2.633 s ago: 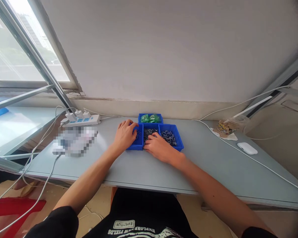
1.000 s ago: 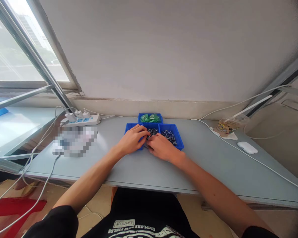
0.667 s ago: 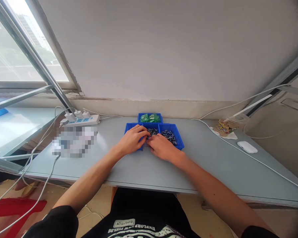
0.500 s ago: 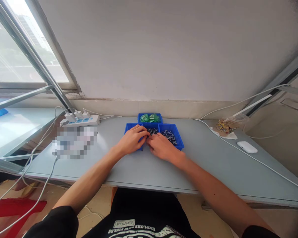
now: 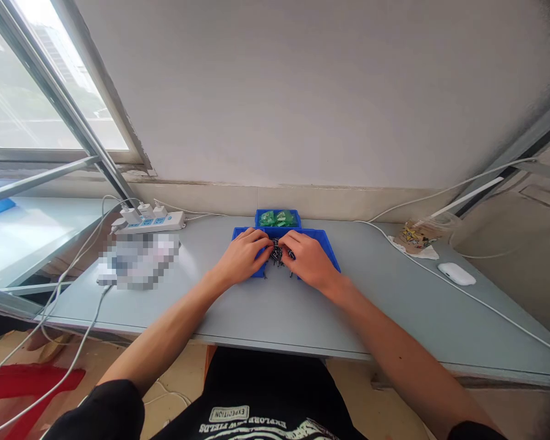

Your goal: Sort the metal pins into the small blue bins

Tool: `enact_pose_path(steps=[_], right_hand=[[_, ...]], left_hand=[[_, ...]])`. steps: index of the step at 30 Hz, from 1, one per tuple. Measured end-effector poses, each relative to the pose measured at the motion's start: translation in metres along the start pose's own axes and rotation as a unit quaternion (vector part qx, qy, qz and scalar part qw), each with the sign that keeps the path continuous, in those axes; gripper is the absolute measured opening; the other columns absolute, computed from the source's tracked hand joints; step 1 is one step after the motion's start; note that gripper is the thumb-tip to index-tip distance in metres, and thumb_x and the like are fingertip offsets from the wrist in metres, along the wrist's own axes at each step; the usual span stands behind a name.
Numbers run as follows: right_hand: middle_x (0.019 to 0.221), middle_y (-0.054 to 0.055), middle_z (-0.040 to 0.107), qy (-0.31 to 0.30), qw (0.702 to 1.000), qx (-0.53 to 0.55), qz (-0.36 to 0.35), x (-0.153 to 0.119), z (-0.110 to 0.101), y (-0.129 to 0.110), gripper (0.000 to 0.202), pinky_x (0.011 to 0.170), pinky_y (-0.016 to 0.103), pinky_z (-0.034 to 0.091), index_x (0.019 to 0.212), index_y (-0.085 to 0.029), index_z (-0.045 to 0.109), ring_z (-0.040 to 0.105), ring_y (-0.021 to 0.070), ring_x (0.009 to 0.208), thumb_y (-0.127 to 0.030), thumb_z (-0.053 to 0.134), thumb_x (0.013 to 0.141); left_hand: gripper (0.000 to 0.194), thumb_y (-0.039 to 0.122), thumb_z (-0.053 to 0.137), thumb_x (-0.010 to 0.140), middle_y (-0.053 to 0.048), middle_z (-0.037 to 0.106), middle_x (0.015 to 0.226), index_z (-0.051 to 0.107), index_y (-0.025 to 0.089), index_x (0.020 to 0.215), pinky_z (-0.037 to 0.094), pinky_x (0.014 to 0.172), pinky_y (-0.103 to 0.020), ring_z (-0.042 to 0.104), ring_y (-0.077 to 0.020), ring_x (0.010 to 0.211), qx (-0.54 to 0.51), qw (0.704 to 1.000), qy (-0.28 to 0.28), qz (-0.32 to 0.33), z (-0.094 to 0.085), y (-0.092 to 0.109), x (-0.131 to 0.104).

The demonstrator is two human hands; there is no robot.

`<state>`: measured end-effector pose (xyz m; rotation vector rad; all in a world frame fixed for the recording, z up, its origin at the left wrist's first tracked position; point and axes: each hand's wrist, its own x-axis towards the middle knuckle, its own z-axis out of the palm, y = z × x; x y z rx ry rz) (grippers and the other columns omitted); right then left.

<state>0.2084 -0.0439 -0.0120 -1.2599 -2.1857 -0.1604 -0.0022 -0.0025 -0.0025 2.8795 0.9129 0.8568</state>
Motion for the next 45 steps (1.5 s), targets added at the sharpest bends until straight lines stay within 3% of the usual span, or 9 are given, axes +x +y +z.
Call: enact_pose_path(steps=[4,9,17,29,38,45], right_hand=[[0.103,0.006,0.069,0.037,0.999,0.018,-0.024,-0.0005,-0.0002,0.0018,0.022,0.086,0.033,0.048,0.101,-0.020,0.065,0.064,0.0208,0.092,-0.006,0.049,0.095],[0.108,0.008,0.069,0.018,0.998,0.033,-0.047,-0.0019,0.0002,0.0025,0.024,0.091,0.035,0.049,0.106,-0.020,0.065,0.064,0.0221,0.100,-0.007,0.047,0.097],[0.108,0.008,0.067,0.070,0.993,0.051,-0.084,-0.0027,-0.0013,-0.0004,0.023,0.094,0.036,0.051,0.108,-0.021,0.064,0.063,0.0209,0.100,-0.011,0.044,0.103],[0.113,0.009,0.066,0.057,0.991,0.071,-0.095,-0.0047,-0.0002,-0.0013,0.026,0.095,0.037,0.052,0.110,-0.022,0.065,0.062,0.0216,0.107,-0.013,0.041,0.104],[0.108,0.009,0.070,0.023,0.997,0.025,-0.075,-0.0018,-0.0012,-0.0032,0.025,0.091,0.037,0.047,0.113,-0.020,0.065,0.061,0.0226,0.099,-0.017,0.041,0.107],[0.097,0.007,0.073,0.032,0.997,-0.004,-0.065,-0.0010,-0.0015,-0.0034,0.028,0.084,0.034,0.043,0.113,-0.019,0.066,0.062,0.0209,0.088,-0.020,0.038,0.109]], left_hand=[[0.028,0.032,0.044,0.108,-0.008,0.069,0.111,0.070,0.021,0.113,0.051,0.096,-0.039,0.061,-0.0233,0.105,-0.002,1.000,-0.005,-0.003,-0.0014,0.0013,0.0000],[0.027,0.033,0.044,0.108,-0.008,0.069,0.112,0.066,0.021,0.118,0.050,0.094,-0.039,0.061,-0.0236,0.104,-0.011,1.000,0.000,-0.011,-0.0026,0.0015,-0.0002],[0.027,0.029,0.043,0.107,-0.008,0.069,0.109,0.069,0.020,0.108,0.051,0.094,-0.038,0.062,-0.0235,0.103,-0.005,1.000,-0.010,0.008,-0.0018,-0.0001,0.0004],[0.026,0.028,0.042,0.108,-0.007,0.069,0.110,0.066,0.020,0.107,0.051,0.091,-0.037,0.062,-0.0231,0.104,-0.026,0.999,-0.013,0.021,-0.0036,0.0004,-0.0003],[0.026,0.027,0.042,0.107,-0.007,0.068,0.102,0.065,0.020,0.100,0.050,0.086,-0.036,0.061,-0.0225,0.097,-0.007,1.000,-0.007,0.018,-0.0043,0.0021,0.0003],[0.025,0.026,0.042,0.106,-0.007,0.068,0.100,0.065,0.019,0.098,0.050,0.085,-0.036,0.060,-0.0221,0.094,-0.009,1.000,-0.004,0.025,-0.0048,0.0033,0.0010]])
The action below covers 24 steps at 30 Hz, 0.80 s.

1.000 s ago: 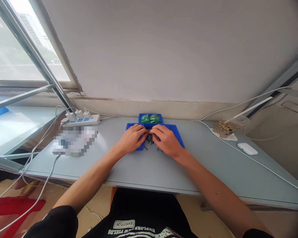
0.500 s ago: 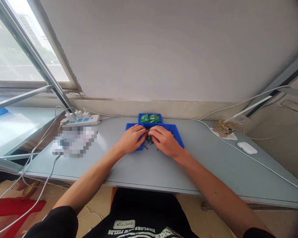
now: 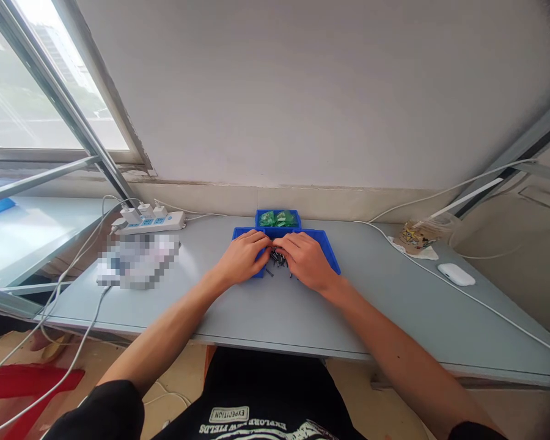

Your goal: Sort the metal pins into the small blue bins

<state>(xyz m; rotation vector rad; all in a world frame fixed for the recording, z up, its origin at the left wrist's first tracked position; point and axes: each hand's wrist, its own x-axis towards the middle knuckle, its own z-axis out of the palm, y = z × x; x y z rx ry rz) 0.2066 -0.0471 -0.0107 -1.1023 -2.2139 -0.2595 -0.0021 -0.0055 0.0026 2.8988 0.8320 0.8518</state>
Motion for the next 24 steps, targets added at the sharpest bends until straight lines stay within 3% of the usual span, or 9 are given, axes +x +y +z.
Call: enact_pose_path(steps=[8,14,24], right_hand=[[0.103,0.008,0.074,-0.021,0.999,0.011,0.024,-0.0014,0.0015,0.0012,0.026,0.084,0.035,0.043,0.125,-0.018,0.061,0.064,0.0227,0.091,-0.032,0.047,0.108],[0.096,0.008,0.073,-0.027,0.999,-0.006,0.031,-0.0001,0.0010,0.0026,0.027,0.081,0.034,0.041,0.098,-0.019,0.065,0.063,0.0214,0.087,-0.030,0.043,0.110],[0.092,0.006,0.072,-0.027,0.999,0.005,0.047,-0.0005,0.0002,0.0017,0.020,0.078,0.033,0.040,0.098,-0.020,0.063,0.062,0.0212,0.084,-0.033,0.051,0.108]], left_hand=[[0.025,0.026,0.043,0.105,-0.007,0.068,0.097,0.066,0.020,0.096,0.050,0.083,-0.034,0.061,-0.0216,0.093,0.001,1.000,0.002,-0.002,0.0008,-0.0009,-0.0009],[0.023,0.026,0.045,0.104,-0.007,0.070,0.101,0.068,0.021,0.101,0.050,0.084,-0.035,0.063,-0.0222,0.096,-0.006,1.000,0.006,-0.002,0.0005,-0.0006,-0.0007],[0.021,0.025,0.047,0.103,-0.006,0.070,0.099,0.067,0.020,0.097,0.050,0.084,-0.035,0.062,-0.0216,0.093,-0.006,1.000,-0.002,-0.005,0.0008,-0.0007,-0.0009]])
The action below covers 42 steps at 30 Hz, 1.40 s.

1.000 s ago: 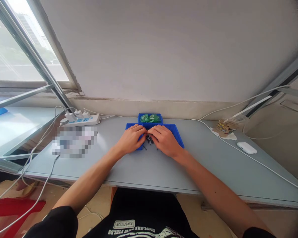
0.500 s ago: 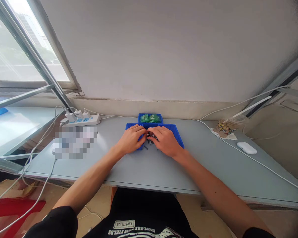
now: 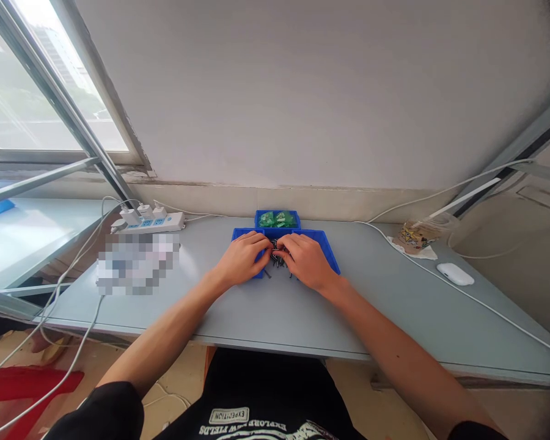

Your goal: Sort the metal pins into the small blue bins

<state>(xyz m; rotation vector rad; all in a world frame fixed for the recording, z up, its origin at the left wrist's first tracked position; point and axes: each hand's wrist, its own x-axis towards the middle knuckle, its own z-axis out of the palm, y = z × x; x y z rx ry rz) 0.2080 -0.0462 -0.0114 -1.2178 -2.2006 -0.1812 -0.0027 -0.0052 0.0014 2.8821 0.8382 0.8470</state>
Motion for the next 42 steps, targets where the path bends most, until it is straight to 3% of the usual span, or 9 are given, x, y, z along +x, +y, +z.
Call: enact_pose_path(steps=[6,11,16,21,27,31,36,42], right_hand=[[0.099,0.007,0.072,-0.008,1.000,0.004,-0.017,-0.0003,0.0011,0.0015,0.017,0.081,0.033,0.041,0.106,-0.019,0.062,0.063,0.0216,0.091,-0.033,0.053,0.107],[0.088,0.006,0.069,-0.006,1.000,-0.009,-0.022,-0.0004,0.0030,0.0037,0.027,0.076,0.034,0.041,0.093,-0.020,0.062,0.060,0.0214,0.082,-0.036,0.048,0.108],[0.094,0.006,0.071,0.010,0.999,0.002,-0.031,-0.0005,0.0033,0.0038,0.023,0.076,0.034,0.042,0.108,-0.019,0.062,0.062,0.0217,0.085,-0.039,0.051,0.107],[0.084,0.004,0.068,0.007,0.999,-0.022,-0.025,0.0001,0.0053,0.0048,0.027,0.073,0.033,0.039,0.092,-0.020,0.060,0.060,0.0207,0.078,-0.037,0.047,0.109],[0.089,0.005,0.069,-0.007,1.000,-0.015,-0.020,-0.0002,0.0038,0.0048,0.018,0.075,0.032,0.039,0.106,-0.018,0.061,0.061,0.0208,0.081,-0.035,0.055,0.106],[0.083,0.005,0.067,-0.021,0.998,-0.048,-0.025,-0.0002,0.0035,0.0058,0.024,0.072,0.032,0.037,0.092,-0.019,0.061,0.060,0.0208,0.077,-0.032,0.049,0.108],[0.090,0.006,0.070,-0.010,0.999,-0.033,-0.038,-0.0006,0.0051,0.0067,0.017,0.074,0.032,0.039,0.106,-0.018,0.063,0.062,0.0212,0.082,-0.032,0.052,0.107],[0.085,0.005,0.069,-0.008,0.999,-0.034,-0.033,-0.0008,0.0048,0.0055,0.025,0.072,0.033,0.040,0.093,-0.019,0.062,0.061,0.0207,0.076,-0.034,0.048,0.108]], left_hand=[[0.022,0.025,0.047,0.104,-0.006,0.070,0.099,0.067,0.020,0.096,0.049,0.083,-0.034,0.062,-0.0215,0.093,0.000,1.000,-0.003,-0.001,0.0001,0.0006,-0.0001],[0.020,0.025,0.048,0.103,-0.005,0.070,0.099,0.067,0.020,0.097,0.048,0.085,-0.034,0.061,-0.0207,0.093,-0.003,1.000,-0.007,-0.008,-0.0006,0.0009,-0.0001],[0.022,0.024,0.047,0.103,-0.005,0.070,0.098,0.066,0.020,0.094,0.047,0.084,-0.033,0.061,-0.0208,0.093,0.001,1.000,-0.011,-0.008,-0.0014,0.0014,0.0004],[0.020,0.023,0.048,0.103,-0.004,0.070,0.096,0.067,0.020,0.096,0.047,0.083,-0.033,0.061,-0.0202,0.090,-0.004,1.000,-0.011,-0.009,-0.0017,0.0026,0.0004],[0.021,0.024,0.048,0.103,-0.005,0.070,0.096,0.067,0.020,0.094,0.047,0.084,-0.033,0.061,-0.0206,0.092,0.004,1.000,-0.011,-0.006,-0.0010,0.0016,0.0002],[0.021,0.025,0.048,0.103,-0.005,0.071,0.098,0.068,0.020,0.097,0.048,0.084,-0.034,0.062,-0.0206,0.091,0.004,1.000,-0.010,-0.007,-0.0009,0.0017,0.0002],[0.022,0.024,0.048,0.103,-0.005,0.070,0.097,0.068,0.020,0.096,0.048,0.084,-0.034,0.062,-0.0206,0.092,0.008,1.000,-0.013,-0.009,-0.0011,0.0016,0.0002],[0.020,0.024,0.048,0.103,-0.004,0.071,0.097,0.067,0.020,0.097,0.047,0.083,-0.033,0.062,-0.0203,0.090,0.003,1.000,-0.015,-0.012,-0.0017,0.0022,0.0003]])
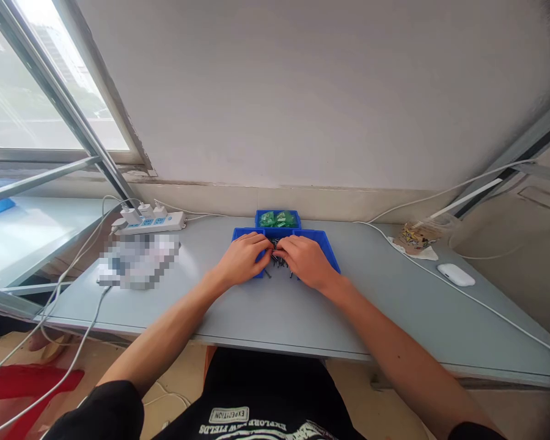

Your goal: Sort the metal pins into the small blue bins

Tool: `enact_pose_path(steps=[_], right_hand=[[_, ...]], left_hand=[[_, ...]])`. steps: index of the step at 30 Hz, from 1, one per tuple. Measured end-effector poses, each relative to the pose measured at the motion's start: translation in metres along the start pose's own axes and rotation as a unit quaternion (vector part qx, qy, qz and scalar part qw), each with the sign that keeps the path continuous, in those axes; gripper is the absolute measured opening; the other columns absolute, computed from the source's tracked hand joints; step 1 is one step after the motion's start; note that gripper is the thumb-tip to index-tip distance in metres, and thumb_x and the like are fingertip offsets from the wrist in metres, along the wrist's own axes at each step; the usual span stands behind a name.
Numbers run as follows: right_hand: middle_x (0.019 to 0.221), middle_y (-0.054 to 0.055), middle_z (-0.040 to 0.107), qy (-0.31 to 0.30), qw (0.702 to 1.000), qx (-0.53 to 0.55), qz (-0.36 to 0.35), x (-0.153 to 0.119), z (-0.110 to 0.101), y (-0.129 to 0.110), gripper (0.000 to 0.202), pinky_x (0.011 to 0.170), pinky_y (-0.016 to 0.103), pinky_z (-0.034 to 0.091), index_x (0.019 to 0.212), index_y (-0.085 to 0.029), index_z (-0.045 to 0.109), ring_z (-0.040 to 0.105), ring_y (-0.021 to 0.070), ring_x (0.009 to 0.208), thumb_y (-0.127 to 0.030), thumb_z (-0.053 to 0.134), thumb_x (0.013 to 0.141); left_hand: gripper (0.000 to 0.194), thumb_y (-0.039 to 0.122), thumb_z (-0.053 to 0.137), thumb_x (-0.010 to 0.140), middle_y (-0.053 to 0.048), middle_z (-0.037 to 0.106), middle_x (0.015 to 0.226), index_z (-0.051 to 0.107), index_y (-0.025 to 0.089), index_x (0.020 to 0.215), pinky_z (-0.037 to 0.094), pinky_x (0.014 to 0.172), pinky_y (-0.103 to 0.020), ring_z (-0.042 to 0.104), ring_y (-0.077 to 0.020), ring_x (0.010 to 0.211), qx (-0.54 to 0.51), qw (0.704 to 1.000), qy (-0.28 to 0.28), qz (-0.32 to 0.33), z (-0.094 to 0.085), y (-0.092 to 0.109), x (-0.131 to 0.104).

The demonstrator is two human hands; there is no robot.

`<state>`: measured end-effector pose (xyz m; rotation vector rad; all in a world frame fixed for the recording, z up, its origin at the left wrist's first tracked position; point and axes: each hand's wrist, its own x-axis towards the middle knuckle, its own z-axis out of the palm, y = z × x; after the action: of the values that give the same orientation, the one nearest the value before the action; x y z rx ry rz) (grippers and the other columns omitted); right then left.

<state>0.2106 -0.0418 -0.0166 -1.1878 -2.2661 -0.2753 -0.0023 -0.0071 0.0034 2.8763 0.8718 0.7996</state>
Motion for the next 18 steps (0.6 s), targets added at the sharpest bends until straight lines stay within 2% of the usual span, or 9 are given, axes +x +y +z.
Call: enact_pose_path(steps=[4,9,13,18], right_hand=[[0.098,0.007,0.072,0.023,0.999,0.027,-0.014,0.0003,-0.0015,-0.0012,0.018,0.076,0.033,0.044,0.110,-0.019,0.063,0.065,0.0215,0.088,-0.031,0.051,0.107],[0.093,0.006,0.071,0.023,0.999,0.028,0.002,0.0004,-0.0020,-0.0029,0.022,0.075,0.033,0.044,0.095,-0.020,0.063,0.064,0.0208,0.084,-0.031,0.049,0.108],[0.099,0.006,0.072,0.014,0.999,0.040,0.003,0.0003,-0.0021,-0.0027,0.016,0.077,0.033,0.045,0.107,-0.020,0.063,0.066,0.0217,0.090,-0.033,0.053,0.106],[0.093,0.006,0.071,-0.011,1.000,0.025,0.015,0.0006,-0.0033,-0.0035,0.023,0.075,0.033,0.044,0.097,-0.020,0.063,0.065,0.0209,0.084,-0.033,0.048,0.109]], left_hand=[[0.023,0.025,0.047,0.104,-0.005,0.070,0.096,0.067,0.020,0.095,0.047,0.082,-0.033,0.062,-0.0207,0.090,0.007,1.000,0.000,0.003,0.0001,-0.0002,0.0001],[0.021,0.025,0.048,0.103,-0.005,0.070,0.096,0.068,0.021,0.098,0.047,0.084,-0.033,0.062,-0.0202,0.090,0.005,1.000,0.001,0.003,0.0011,-0.0013,-0.0002],[0.022,0.025,0.047,0.103,-0.005,0.070,0.096,0.068,0.020,0.096,0.047,0.083,-0.033,0.062,-0.0204,0.090,0.007,1.000,-0.004,0.001,0.0015,-0.0014,-0.0005],[0.022,0.026,0.047,0.103,-0.005,0.070,0.097,0.068,0.021,0.098,0.048,0.084,-0.034,0.062,-0.0207,0.091,0.001,1.000,-0.007,0.000,0.0012,-0.0014,-0.0007]])
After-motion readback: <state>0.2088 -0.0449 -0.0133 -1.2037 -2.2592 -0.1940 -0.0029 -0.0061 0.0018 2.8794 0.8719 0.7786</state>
